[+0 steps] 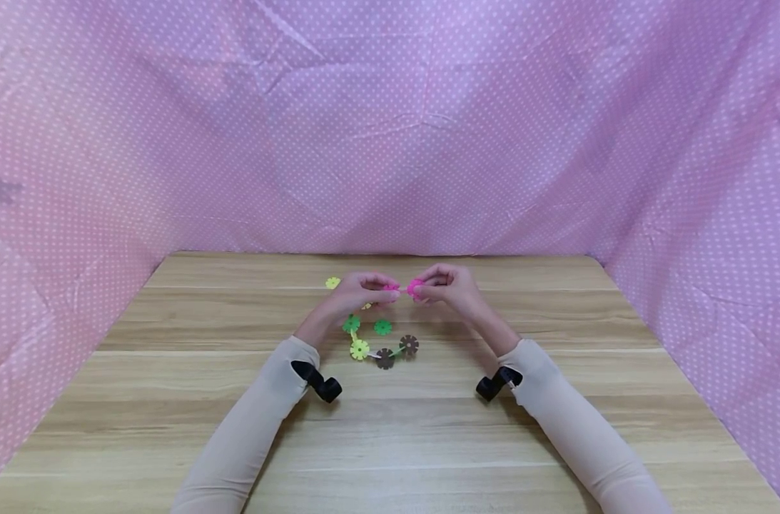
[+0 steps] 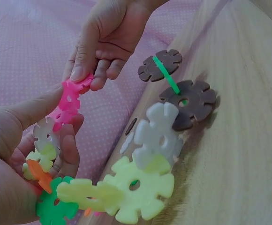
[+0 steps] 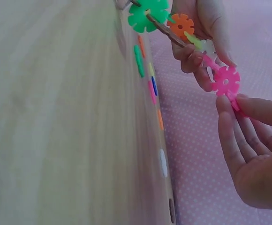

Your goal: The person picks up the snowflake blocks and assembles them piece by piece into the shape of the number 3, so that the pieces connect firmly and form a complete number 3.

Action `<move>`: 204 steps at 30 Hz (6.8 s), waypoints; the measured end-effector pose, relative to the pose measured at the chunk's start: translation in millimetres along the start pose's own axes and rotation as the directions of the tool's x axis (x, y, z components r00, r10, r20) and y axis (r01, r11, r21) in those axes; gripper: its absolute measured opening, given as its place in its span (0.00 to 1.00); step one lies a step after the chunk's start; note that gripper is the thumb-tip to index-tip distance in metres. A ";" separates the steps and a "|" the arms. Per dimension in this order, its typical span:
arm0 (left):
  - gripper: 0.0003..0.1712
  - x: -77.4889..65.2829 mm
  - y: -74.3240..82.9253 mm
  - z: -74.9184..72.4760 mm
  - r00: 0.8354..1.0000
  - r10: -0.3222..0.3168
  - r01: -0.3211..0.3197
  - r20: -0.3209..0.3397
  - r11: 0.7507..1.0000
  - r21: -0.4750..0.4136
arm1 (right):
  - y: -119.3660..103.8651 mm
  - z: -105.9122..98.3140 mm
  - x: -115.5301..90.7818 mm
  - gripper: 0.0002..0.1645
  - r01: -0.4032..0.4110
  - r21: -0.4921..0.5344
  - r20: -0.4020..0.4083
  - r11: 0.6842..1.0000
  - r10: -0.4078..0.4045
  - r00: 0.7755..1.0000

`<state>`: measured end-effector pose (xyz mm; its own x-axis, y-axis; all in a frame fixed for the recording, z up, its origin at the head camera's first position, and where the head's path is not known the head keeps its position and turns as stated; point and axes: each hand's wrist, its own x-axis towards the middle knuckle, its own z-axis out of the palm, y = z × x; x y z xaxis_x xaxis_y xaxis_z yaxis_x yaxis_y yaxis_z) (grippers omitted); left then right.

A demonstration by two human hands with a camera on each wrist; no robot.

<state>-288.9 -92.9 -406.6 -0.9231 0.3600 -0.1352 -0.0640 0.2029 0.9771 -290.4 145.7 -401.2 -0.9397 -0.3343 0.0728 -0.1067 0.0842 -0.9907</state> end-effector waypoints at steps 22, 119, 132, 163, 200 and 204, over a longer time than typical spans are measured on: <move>0.20 -1.8 4.6 1.9 0.999 0.025 -0.026 -0.022 0.997 -0.068 | -10.1 3.0 -3.5 0.11 0.108 -0.039 0.016 0.993 -0.108 0.994; 0.15 -33.9 -7.1 18.2 0.956 -0.110 0.017 -0.271 0.946 -0.324 | -1.6 27.5 -38.6 0.11 -0.176 -0.201 0.219 0.964 0.219 0.951; 0.14 -33.2 -9.9 6.3 0.951 -0.101 0.038 -0.292 0.976 -0.214 | 6.5 18.2 -16.4 0.13 -0.021 -0.379 0.314 0.925 0.149 0.938; 0.15 -22.5 -14.1 -6.9 0.958 -0.020 0.002 -0.285 0.998 -0.064 | 10.7 30.2 17.8 0.15 0.172 -0.543 0.460 0.822 0.120 0.880; 0.19 -9.0 -8.2 12.3 0.981 -0.030 0.014 -0.191 0.996 -0.086 | 4.6 -1.3 13.9 0.12 0.047 -0.182 0.069 0.982 -0.035 0.997; 0.19 -9.4 -8.4 12.8 0.987 0.003 -0.017 -0.161 0.996 -0.085 | 2.7 0.0 12.6 0.12 0.066 -0.180 0.072 0.982 -0.054 0.996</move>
<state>-274.9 -86.3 -415.7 -0.9722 0.2097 -0.1044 -0.0806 0.1190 0.9896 -302.6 141.7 -402.9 -0.9067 -0.4050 0.1177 -0.2253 0.2292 -0.9470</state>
